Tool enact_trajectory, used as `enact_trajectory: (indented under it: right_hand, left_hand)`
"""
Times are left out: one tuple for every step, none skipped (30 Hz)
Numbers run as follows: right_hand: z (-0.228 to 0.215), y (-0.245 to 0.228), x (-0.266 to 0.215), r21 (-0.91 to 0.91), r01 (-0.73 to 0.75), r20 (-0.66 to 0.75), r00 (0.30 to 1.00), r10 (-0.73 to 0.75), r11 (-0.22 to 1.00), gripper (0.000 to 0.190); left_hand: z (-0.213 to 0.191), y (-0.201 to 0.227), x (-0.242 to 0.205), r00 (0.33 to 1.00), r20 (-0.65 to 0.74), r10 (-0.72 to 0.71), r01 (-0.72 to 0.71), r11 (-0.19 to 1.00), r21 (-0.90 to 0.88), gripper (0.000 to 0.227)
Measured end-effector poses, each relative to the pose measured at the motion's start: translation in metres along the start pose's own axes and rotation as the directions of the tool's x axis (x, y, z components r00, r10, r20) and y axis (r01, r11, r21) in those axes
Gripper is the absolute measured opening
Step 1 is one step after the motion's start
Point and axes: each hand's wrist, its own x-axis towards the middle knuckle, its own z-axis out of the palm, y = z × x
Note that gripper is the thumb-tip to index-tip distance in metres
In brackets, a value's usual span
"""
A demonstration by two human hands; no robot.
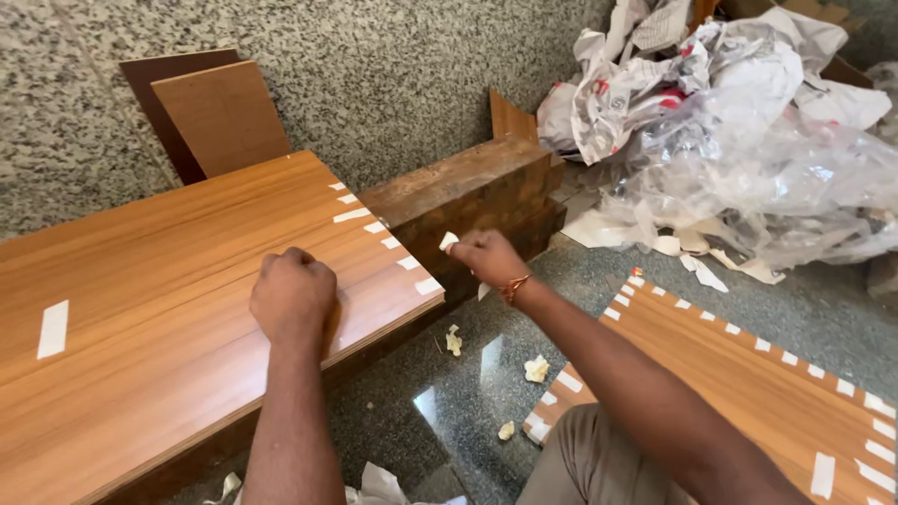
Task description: The person applies small strips of white tape to the edges of a wooden panel and peels off protective film or material scraps from the surfaces and edges by hand.
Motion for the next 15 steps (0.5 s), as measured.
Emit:
enact_trajectory:
  right_hand:
    - [-0.002,-0.02,-0.005,0.007,0.12,0.012,0.993,-0.12,0.993,0.03]
    - [-0.002,-0.038,-0.013,0.005,0.047,0.043,0.998,-0.047,0.999,0.032]
    - [-0.002,-0.055,-0.021,0.0,-0.026,0.075,0.997,0.026,1.0,0.035]
    - [-0.001,-0.069,-0.029,-0.008,-0.101,0.104,0.989,0.102,0.995,0.038]
    - [0.001,-0.082,-0.035,-0.017,-0.016,0.18,0.984,0.019,1.0,0.03]
    - [0.003,-0.092,-0.04,-0.019,0.069,0.252,0.966,-0.062,0.997,0.026]
    - [0.005,-0.1,-0.043,-0.016,0.153,0.323,0.936,-0.139,0.988,0.026]
    - [0.008,-0.107,-0.045,0.038,0.165,0.35,0.922,-0.168,0.986,0.021]
    - [0.012,-0.113,-0.047,0.093,0.175,0.376,0.906,-0.197,0.98,0.018]
    - [0.015,-0.119,-0.048,0.149,0.182,0.402,0.887,-0.227,0.972,0.016]
    - [0.018,-0.124,-0.047,0.078,0.217,0.443,0.867,-0.229,0.973,0.013]
    - [0.022,-0.129,-0.047,0.015,0.251,0.485,0.845,-0.226,0.968,0.011]
    - [0.026,-0.134,-0.047,-0.047,0.286,0.526,0.822,-0.22,0.957,0.013]
    - [0.034,-0.139,-0.045,-0.159,0.322,0.541,0.819,-0.191,0.933,0.015]
    - [0.042,-0.144,-0.042,-0.267,0.357,0.552,0.818,-0.161,0.895,0.016]
  left_hand:
    - [0.0,0.0,0.0,1.0,-0.003,0.003,-0.003,1.0,-0.004,0.029]
    - [0.0,-0.001,-0.001,1.0,-0.005,0.003,-0.003,1.0,-0.006,0.029]
    - [0.001,-0.002,-0.002,1.0,-0.008,0.003,-0.003,1.0,-0.009,0.029]
    - [0.001,-0.003,-0.003,1.0,-0.014,0.007,-0.007,1.0,-0.003,0.029]
    - [0.002,-0.004,-0.003,1.0,-0.02,0.011,-0.011,1.0,0.003,0.029]
    - [0.002,-0.004,-0.004,1.0,-0.025,0.02,-0.02,1.0,0.009,0.029]
    - [0.002,-0.005,-0.004,1.0,-0.01,0.02,-0.02,1.0,0.004,0.028]
    - [0.001,-0.004,-0.003,1.0,0.001,0.024,-0.024,1.0,-0.002,0.027]
    - [-0.001,-0.004,-0.001,1.0,0.013,0.028,-0.028,1.0,-0.009,0.027]
    - [-0.003,-0.004,0.0,0.998,0.023,0.057,-0.055,0.996,-0.068,0.028]
    - [-0.006,-0.005,0.001,0.996,0.031,0.086,-0.082,0.989,-0.127,0.03]
    - [-0.009,-0.007,0.001,0.993,0.04,0.113,-0.104,0.978,-0.179,0.033]
    - [-0.011,-0.009,0.001,0.984,0.042,0.171,-0.156,0.958,-0.24,0.04]
    - [-0.013,-0.011,0.001,0.974,0.04,0.225,-0.203,0.933,-0.296,0.047]
    - [-0.014,-0.013,0.001,0.96,0.035,0.278,-0.248,0.903,-0.352,0.055]
